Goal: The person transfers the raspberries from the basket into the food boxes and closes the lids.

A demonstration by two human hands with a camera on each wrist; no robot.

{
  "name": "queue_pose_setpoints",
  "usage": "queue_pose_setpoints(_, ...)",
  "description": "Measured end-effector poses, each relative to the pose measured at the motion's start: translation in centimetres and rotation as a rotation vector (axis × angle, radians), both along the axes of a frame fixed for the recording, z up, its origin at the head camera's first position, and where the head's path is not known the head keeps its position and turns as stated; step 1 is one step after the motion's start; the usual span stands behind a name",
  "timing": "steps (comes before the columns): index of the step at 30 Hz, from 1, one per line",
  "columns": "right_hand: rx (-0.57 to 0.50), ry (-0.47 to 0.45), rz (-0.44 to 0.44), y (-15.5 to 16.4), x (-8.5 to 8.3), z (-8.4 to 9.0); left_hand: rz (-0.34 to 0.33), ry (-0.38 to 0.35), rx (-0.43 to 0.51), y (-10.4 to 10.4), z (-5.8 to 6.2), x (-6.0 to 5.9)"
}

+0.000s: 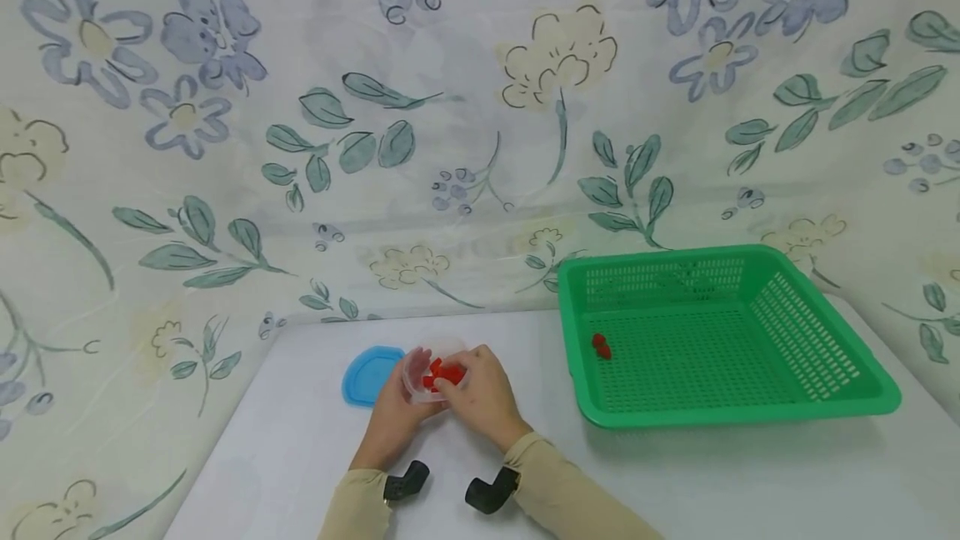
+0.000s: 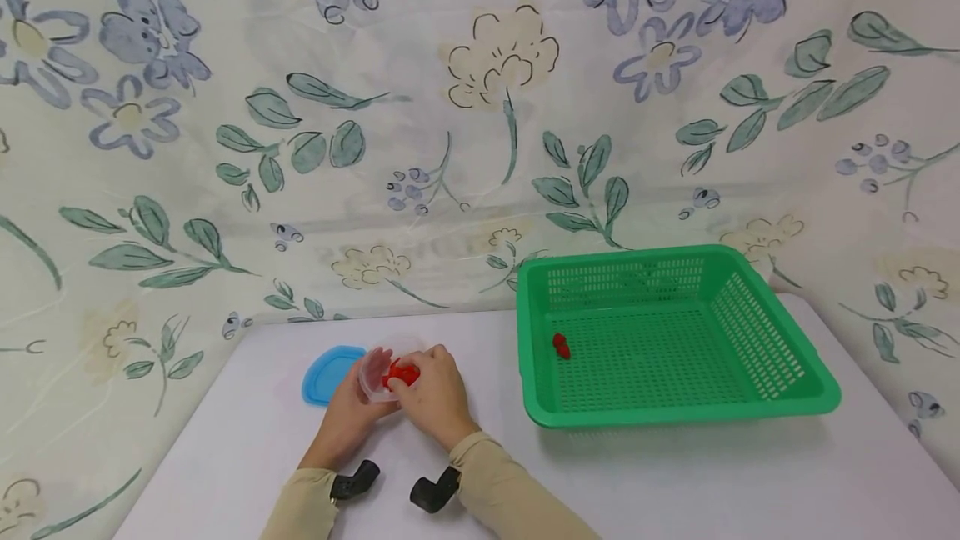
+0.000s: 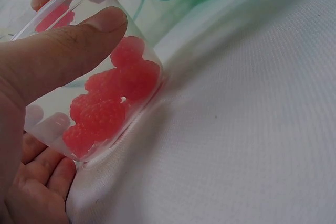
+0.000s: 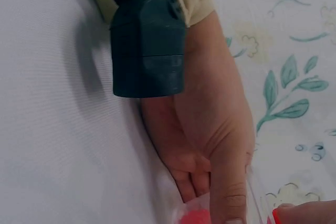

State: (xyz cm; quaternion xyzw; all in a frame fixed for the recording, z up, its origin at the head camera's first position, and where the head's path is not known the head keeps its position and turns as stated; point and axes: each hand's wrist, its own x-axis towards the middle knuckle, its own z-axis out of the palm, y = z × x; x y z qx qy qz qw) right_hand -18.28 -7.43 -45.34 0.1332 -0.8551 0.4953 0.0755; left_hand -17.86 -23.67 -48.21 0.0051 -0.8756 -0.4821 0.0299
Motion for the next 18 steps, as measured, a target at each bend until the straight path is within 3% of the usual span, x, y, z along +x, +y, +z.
queue_pose_setpoints(18,0.034,0.032,-0.009,0.19,0.12,0.12,0.011,-0.011,0.0,0.17,0.08,0.23)
